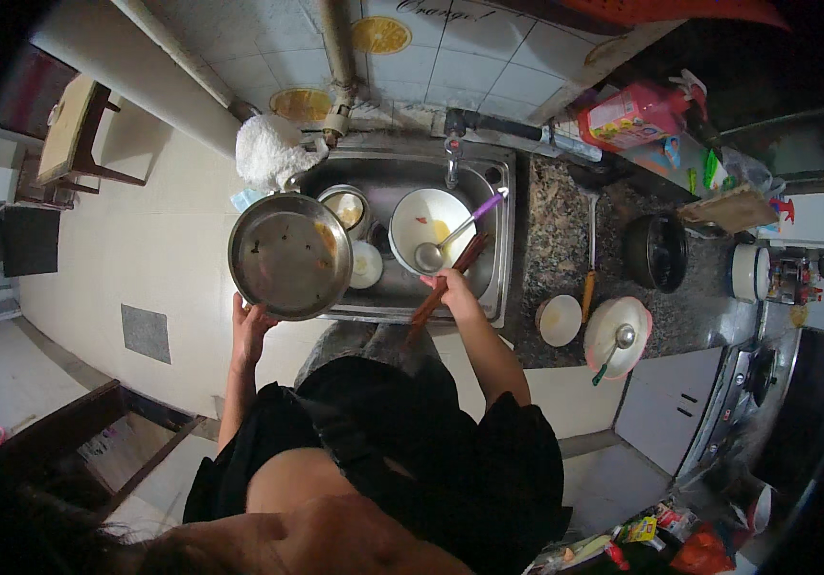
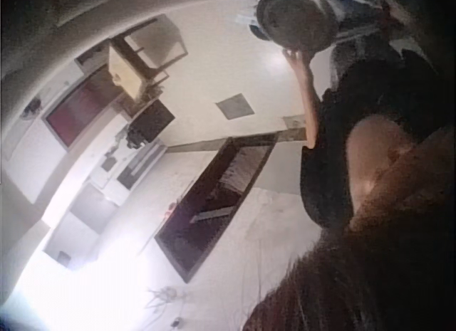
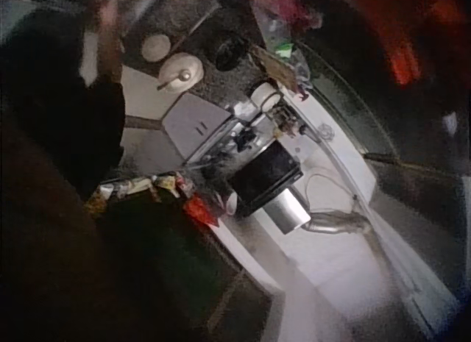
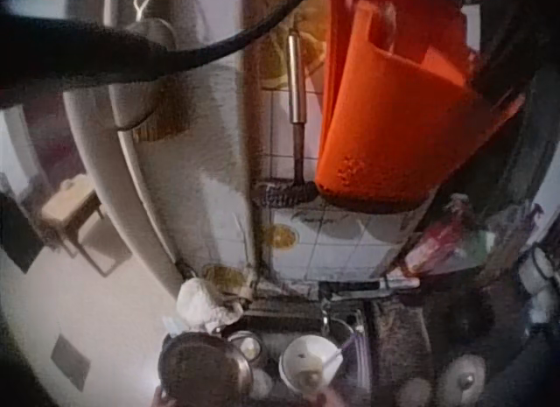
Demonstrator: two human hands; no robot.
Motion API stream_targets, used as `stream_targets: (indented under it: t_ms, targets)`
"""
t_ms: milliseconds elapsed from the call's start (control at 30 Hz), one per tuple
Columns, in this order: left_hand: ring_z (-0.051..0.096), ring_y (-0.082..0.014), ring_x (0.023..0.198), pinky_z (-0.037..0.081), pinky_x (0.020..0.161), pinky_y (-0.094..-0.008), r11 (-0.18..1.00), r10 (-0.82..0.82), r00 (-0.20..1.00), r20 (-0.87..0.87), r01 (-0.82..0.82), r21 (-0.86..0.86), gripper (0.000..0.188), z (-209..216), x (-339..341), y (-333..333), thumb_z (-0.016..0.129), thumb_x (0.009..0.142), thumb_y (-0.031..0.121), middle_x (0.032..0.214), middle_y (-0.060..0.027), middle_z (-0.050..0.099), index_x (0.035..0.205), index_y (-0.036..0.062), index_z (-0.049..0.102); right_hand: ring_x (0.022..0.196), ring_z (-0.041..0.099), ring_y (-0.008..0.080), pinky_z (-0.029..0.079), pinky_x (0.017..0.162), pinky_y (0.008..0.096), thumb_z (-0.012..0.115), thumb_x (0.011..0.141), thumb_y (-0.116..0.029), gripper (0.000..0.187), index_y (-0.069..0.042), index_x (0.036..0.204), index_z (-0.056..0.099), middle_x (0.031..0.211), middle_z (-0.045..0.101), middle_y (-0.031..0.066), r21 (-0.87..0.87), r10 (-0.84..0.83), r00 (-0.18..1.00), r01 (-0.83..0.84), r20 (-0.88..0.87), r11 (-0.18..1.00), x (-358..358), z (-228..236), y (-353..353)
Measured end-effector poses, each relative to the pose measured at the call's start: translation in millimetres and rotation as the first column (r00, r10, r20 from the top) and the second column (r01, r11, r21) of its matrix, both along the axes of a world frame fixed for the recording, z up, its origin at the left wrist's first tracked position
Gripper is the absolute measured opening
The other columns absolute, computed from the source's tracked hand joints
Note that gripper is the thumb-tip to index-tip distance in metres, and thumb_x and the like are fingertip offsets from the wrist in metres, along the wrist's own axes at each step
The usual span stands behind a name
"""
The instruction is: The person washes bowls, a pot, and a pan in a kitchen sink by hand using a sponge and dish soap.
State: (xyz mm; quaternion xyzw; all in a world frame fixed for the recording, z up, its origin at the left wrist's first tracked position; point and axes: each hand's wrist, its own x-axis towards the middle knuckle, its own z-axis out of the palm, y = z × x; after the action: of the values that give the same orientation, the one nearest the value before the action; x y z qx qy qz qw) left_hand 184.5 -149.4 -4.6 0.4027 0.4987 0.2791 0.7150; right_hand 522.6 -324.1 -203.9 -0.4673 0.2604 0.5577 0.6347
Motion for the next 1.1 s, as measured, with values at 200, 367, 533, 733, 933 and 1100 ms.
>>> stream_targets:
  t_ms: [200,367,533,733,933,1100]
  targets:
    - [0.055,-0.0136,0.063,0.046,0.055,-0.0238,0.999,-0.035,0.999,-0.027,0.034,-0.031,0.035,3.4,-5.3,1.6,0.047,0.079,0.014,0.085,-0.0081,0.052,0.11,0.0096,0.029,0.057,0.052,0.0295,0.048,0.069,0.0509,0.04,0.068,0.007,0.027,0.006,0.095,0.032,0.077,0.044,0.0186,-0.113,-0.099,0.995,0.097,-0.012,0.989,17.1,-61.3,20.1]
    - [0.055,-0.0159,0.063,0.047,0.053,-0.0238,0.999,-0.004,0.999,-0.036,0.003,-0.049,0.034,2.0,-6.0,0.8,0.048,0.078,0.013,0.086,-0.0101,0.051,0.105,0.0084,0.028,0.066,0.052,0.0305,0.046,0.071,0.0528,0.045,0.073,0.004,0.022,0.006,0.093,0.037,0.083,0.046,0.0175,-0.115,-0.067,0.997,0.061,-0.045,0.991,14.8,-45.4,32.9]
    - [0.055,-0.0159,0.063,0.047,0.053,-0.024,0.998,0.014,1.0,-0.015,-0.015,-0.068,0.035,-6.6,4.5,-0.2,0.048,0.077,0.011,0.089,-0.0105,0.05,0.105,0.0086,0.028,0.069,0.053,0.0232,0.048,0.066,0.036,0.054,0.075,-0.005,0.02,0.003,0.092,0.046,0.083,0.051,0.0103,-0.043,0.144,0.981,-0.14,0.13,0.989,14.5,23.0,9.7]
    - [0.055,-0.0152,0.063,0.047,0.054,-0.0253,0.995,0.016,0.999,0.042,-0.012,-0.094,0.035,-17.7,21.9,-2.8,0.049,0.077,0.011,0.088,-0.0103,0.05,0.106,0.0098,0.028,0.057,0.05,0.0049,0.041,0.049,0.0151,0.059,0.074,-0.015,0.016,-0.003,0.08,0.051,0.067,0.053,0.0019,0.135,0.443,0.892,-0.429,-0.089,0.893,14.5,80.7,-8.3]
    - [0.054,-0.0156,0.061,0.047,0.053,-0.0259,0.999,-0.028,0.999,-0.026,0.027,-0.027,0.041,-30.1,28.7,-0.7,0.048,0.077,0.011,0.088,-0.0111,0.047,0.111,0.0088,0.026,0.055,0.05,0.009,0.044,0.046,0.0187,0.063,0.072,-0.015,0.021,-0.002,0.083,0.051,0.073,0.052,0.0052,0.038,0.615,0.787,-0.614,-0.051,0.788,-7.4,74.2,56.6]
    - [0.054,-0.0167,0.059,0.048,0.052,-0.0266,0.991,-0.041,0.994,-0.1,0.053,0.124,0.048,-25.0,26.4,-2.4,0.052,0.076,0.013,0.09,-0.0141,0.045,0.114,0.0076,0.023,0.064,0.056,0.0186,0.049,0.057,0.0305,0.064,0.07,-0.019,0.022,-0.004,0.083,0.053,0.068,0.055,0.0054,-0.069,0.598,0.783,-0.596,0.17,0.8,-9.0,35.6,79.4]
